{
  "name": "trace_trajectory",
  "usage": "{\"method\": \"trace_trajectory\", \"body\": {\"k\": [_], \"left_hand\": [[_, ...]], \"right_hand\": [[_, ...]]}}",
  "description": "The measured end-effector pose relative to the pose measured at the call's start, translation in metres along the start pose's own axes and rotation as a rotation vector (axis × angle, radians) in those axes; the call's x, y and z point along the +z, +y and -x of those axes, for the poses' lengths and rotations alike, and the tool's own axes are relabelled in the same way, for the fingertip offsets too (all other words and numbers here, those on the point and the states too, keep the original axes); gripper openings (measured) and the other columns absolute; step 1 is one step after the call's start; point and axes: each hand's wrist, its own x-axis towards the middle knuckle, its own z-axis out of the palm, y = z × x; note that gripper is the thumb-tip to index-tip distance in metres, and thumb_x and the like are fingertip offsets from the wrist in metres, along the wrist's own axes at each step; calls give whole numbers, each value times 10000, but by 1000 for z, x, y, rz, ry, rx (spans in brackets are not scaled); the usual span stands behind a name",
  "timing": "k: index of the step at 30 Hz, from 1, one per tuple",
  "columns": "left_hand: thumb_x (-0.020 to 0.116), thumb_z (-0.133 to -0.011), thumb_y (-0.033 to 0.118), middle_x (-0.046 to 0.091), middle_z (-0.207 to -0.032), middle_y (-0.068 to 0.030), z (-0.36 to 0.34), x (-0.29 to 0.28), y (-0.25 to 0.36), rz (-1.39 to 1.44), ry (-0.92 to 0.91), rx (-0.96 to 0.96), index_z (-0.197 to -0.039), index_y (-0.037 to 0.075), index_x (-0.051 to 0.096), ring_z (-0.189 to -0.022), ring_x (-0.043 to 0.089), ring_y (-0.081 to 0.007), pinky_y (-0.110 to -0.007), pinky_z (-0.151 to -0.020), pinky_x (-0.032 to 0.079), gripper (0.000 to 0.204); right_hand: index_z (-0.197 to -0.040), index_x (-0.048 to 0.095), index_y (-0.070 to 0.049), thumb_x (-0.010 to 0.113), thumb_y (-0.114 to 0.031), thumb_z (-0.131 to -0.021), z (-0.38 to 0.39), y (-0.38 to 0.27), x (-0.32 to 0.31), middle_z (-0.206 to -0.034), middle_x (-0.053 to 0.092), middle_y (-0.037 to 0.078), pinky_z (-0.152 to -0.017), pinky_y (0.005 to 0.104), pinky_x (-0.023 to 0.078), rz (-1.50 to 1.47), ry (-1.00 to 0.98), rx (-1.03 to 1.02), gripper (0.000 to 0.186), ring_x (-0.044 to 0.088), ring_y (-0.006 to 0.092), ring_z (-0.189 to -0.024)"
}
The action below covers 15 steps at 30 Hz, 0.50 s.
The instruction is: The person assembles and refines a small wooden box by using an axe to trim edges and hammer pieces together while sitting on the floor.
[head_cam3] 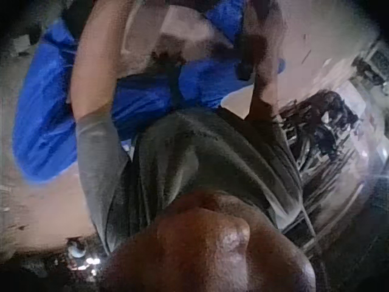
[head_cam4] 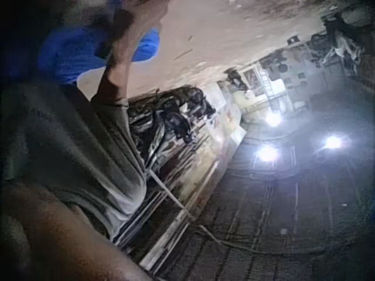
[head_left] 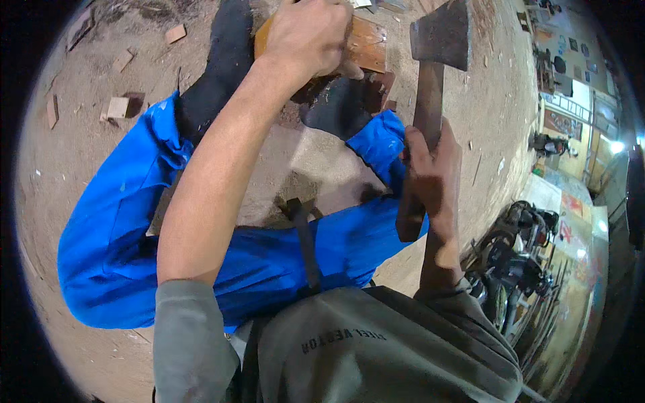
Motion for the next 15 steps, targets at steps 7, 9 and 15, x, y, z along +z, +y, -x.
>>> {"method": "trace_trajectory", "body": {"k": [7,9,15], "left_hand": [[782,-794,357,716,-1213,-105,9,8,-16,58,193,131,-1171,97,700,-1171,646,-309,-503,-996,422,465],[893,-683,377,588,-1433,-121,6,-6,-10,123,102,43,-1388,115,581,-1372,499,-343,-511,-1130,364,814],[1005,-523,342,495,-1460,-183,29,-11,-46,508,17,36,-1555,112,391,-1373,453,-391,-514,-1154,382,1223]], "right_hand": [[-1148,538,16,717,-100,-854,11,10,10,-892,674,266,-727,522,527,53,-108,-393,363,666,481,-832],[-1141,537,34,727,-110,-848,5,20,22,-900,672,277,-743,528,523,40,-85,-364,378,664,485,-832],[-1198,496,75,687,-186,-896,4,14,12,-957,663,300,-779,507,525,-151,-202,-155,443,670,466,-886]]}}
